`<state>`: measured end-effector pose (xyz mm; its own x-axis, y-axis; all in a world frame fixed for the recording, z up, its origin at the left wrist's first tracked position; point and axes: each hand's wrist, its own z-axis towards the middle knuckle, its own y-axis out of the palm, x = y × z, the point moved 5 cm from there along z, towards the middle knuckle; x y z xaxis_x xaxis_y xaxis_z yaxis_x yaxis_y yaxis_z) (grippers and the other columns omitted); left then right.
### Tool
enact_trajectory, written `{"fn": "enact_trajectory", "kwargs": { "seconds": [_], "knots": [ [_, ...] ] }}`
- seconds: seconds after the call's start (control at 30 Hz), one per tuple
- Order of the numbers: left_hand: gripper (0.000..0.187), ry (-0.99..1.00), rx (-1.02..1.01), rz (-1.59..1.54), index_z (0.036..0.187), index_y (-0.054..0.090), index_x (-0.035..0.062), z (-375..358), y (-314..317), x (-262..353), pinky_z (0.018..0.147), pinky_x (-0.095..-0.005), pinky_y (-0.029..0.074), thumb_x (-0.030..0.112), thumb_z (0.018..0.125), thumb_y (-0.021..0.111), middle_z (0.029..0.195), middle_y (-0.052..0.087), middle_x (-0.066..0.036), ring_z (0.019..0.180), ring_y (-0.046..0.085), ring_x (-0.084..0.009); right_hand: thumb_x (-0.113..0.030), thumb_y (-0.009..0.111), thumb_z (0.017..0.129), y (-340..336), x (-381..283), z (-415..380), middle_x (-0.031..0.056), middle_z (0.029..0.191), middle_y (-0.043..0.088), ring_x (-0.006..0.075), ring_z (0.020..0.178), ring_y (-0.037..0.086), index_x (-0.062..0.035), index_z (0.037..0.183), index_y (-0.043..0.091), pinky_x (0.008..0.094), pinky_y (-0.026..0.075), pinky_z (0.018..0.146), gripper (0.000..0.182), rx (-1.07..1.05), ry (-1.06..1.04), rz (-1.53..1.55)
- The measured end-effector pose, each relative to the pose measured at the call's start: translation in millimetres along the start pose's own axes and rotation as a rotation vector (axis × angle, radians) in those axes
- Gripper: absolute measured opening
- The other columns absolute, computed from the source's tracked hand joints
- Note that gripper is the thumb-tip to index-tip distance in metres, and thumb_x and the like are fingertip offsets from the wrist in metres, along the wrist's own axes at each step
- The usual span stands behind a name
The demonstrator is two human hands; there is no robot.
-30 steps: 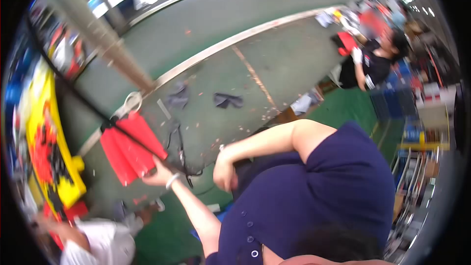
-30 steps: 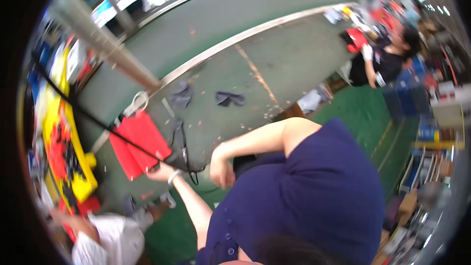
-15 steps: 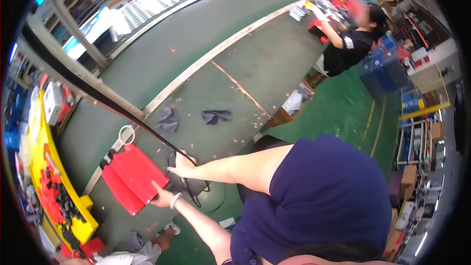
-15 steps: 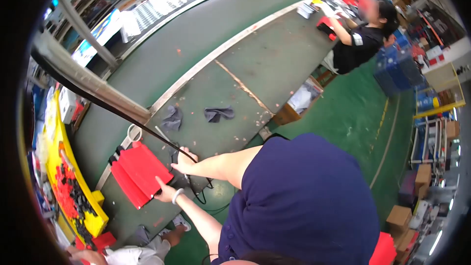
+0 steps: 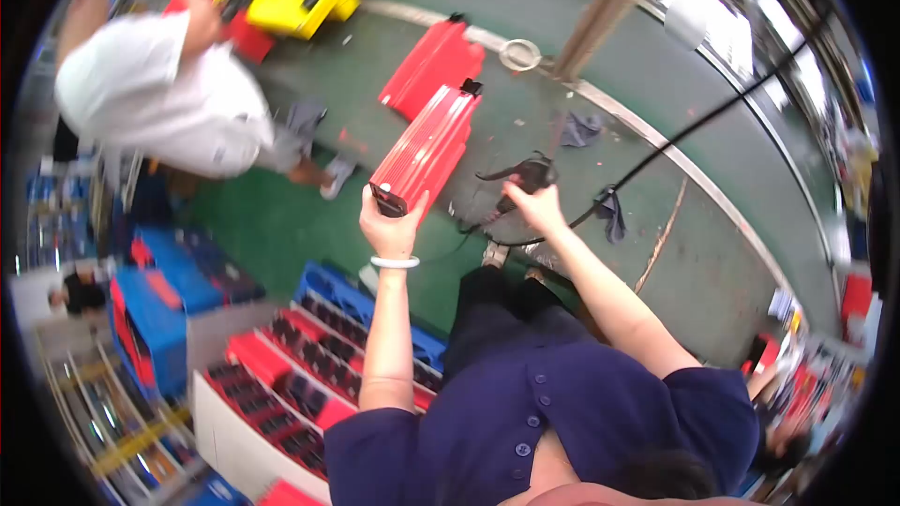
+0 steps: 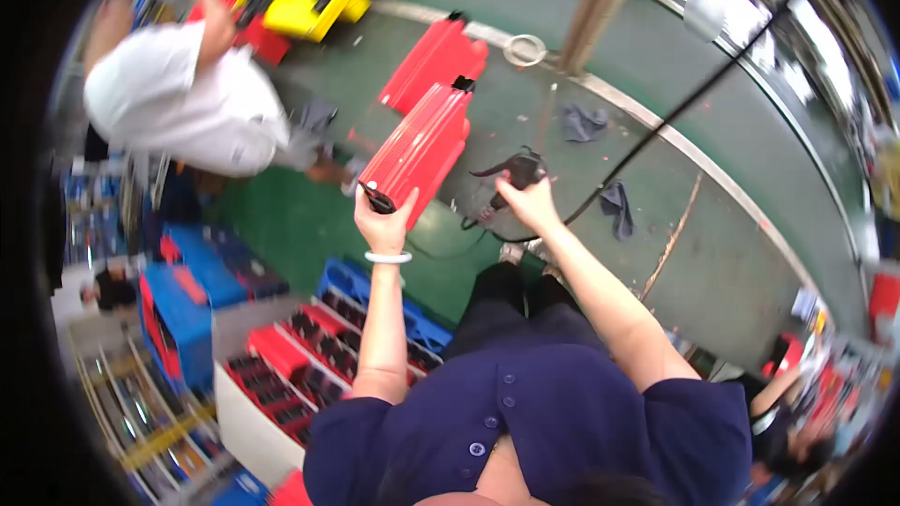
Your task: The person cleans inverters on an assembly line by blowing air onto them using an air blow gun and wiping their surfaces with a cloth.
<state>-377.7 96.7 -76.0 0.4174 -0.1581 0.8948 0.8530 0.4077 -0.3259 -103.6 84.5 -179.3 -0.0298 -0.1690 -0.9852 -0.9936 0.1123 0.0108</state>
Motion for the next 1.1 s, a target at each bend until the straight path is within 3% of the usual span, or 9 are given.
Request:
{"fn": "enact_trajectory", "kwargs": {
  "seconds": [0.2, 0.33, 0.43, 0.47, 0.63, 0.77, 0.93, 1.03, 1.1],
  "knots": [
    [0.058, 0.147, -0.003, 0.476, 0.114, 0.066, 0.0054, -81.5, -117.6, 60.6, 0.084, -0.0366, 0.056, 0.014, 0.061, 0.086, 0.105, 0.072, -0.012, 0.092, 0.071, -0.0293, -0.004, 0.058, 0.088, 27.5, -135.1, -66.1, 0.0104, 0.118, 0.068, 0.0191, 0.118, 0.061, -0.0027, 0.137, 0.049, 0.033, 0.043, 0.104, 0.049, -0.76, -0.044, 0.477],
    [0.056, 0.165, -0.018, 0.746, 0.113, 0.066, 0.0037, -139.8, -173.5, 70.4, 0.09, -0.0392, 0.056, 0.016, 0.061, 0.083, 0.112, 0.072, -0.012, 0.101, 0.069, -0.0316, -0.019, 0.061, 0.098, 45.4, -152.7, -125.6, 0.004, 0.096, 0.063, 0.0155, 0.092, 0.06, -0.0063, 0.119, 0.053, 0.0341, 0.049, 0.086, 0.026, -1.141, 0.144, 0.037],
    [0.05, 0.31, -0.08, 0.943, 0.112, 0.067, 0.0032, -178.1, -203.7, 85.6, 0.097, -0.0425, 0.052, 0.018, 0.066, 0.081, 0.115, 0.071, -0.012, 0.106, 0.068, -0.0311, -0.021, 0.06, 0.097, 39.3, -148.3, -169.7, 0.0128, 0.102, 0.069, 0.0196, 0.1, 0.066, -0.0018, 0.122, 0.052, 0.0375, 0.051, 0.085, 0.033, -1.565, -0.084, -0.53],
    [0.05, 0.271, -0.101, 0.992, 0.112, 0.067, 0.0033, -191.4, -212.1, 88.8, 0.1, -0.0446, 0.05, 0.021, 0.068, 0.081, 0.118, 0.071, -0.012, 0.109, 0.067, -0.0313, -0.021, 0.06, 0.097, 36.9, -139.9, -175.8, 0.0162, 0.1, 0.07, 0.0239, 0.096, 0.069, -0.001, 0.125, 0.052, 0.0388, 0.052, 0.084, 0.035, -1.519, -0.201, -0.453],
    [0.054, 0.248, -0.117, 1.072, 0.115, 0.066, 0.004, -245.9, -245.4, 91.7, 0.103, -0.0466, 0.047, 0.027, 0.069, 0.082, 0.123, 0.069, -0.009, 0.114, 0.065, -0.0289, -0.022, 0.059, 0.095, 37.5, -114.9, -190.3, 0.0088, 0.085, 0.07, 0.0163, 0.07, 0.068, 0.0, 0.119, 0.055, 0.0324, 0.055, 0.063, 0.033, -1.586, 0.145, -0.554],
    [0.055, 0.27, -0.14, 1.126, 0.116, 0.066, 0.0044, -266.0, -252.2, 97.0, 0.104, -0.0468, 0.046, 0.029, 0.069, 0.082, 0.124, 0.069, -0.009, 0.115, 0.065, -0.0286, -0.02, 0.058, 0.093, 38.5, -83.0, -150.5, 0.0069, 0.079, 0.069, 0.0135, 0.068, 0.067, 0.0003, 0.113, 0.057, 0.0312, 0.055, 0.061, 0.028, -1.229, 0.079, -0.833],
    [0.055, 0.261, -0.148, 1.142, 0.116, 0.066, 0.0041, -278.1, -260.7, 91.4, 0.105, -0.0466, 0.046, 0.03, 0.07, 0.082, 0.124, 0.069, -0.009, 0.115, 0.064, -0.0292, -0.021, 0.058, 0.096, 44.7, -98.7, -218.7, 0.007, 0.08, 0.064, 0.0117, 0.067, 0.064, -0.0004, 0.117, 0.057, 0.0296, 0.053, 0.06, 0.029, -1.656, 0.221, -0.616],
    [0.052, 0.26, -0.149, 1.113, 0.115, 0.066, 0.0022, -281.1, -259.5, 91.2, 0.104, -0.045, 0.047, 0.02, 0.068, 0.079, 0.123, 0.069, -0.01, 0.114, 0.064, -0.03, -0.022, 0.059, 0.096, 48.7, -64.7, -175.4, 0.0065, 0.079, 0.064, 0.0129, 0.062, 0.062, 0.0006, 0.111, 0.056, 0.0311, 0.054, 0.06, 0.027, -1.297, 0.17, -0.734],
    [0.051, 0.269, -0.145, 1.102, 0.114, 0.066, 0.0014, -279.3, -254.9, 90.0, 0.103, -0.0442, 0.048, 0.015, 0.067, 0.078, 0.123, 0.069, -0.011, 0.114, 0.065, -0.0306, -0.022, 0.059, 0.096, 50.6, -81.4, -195.6, 0.0067, 0.081, 0.064, 0.0143, 0.064, 0.064, 0.0003, 0.114, 0.056, 0.0301, 0.055, 0.061, 0.029, -1.38, 0.217, -0.832]
  ]
}}
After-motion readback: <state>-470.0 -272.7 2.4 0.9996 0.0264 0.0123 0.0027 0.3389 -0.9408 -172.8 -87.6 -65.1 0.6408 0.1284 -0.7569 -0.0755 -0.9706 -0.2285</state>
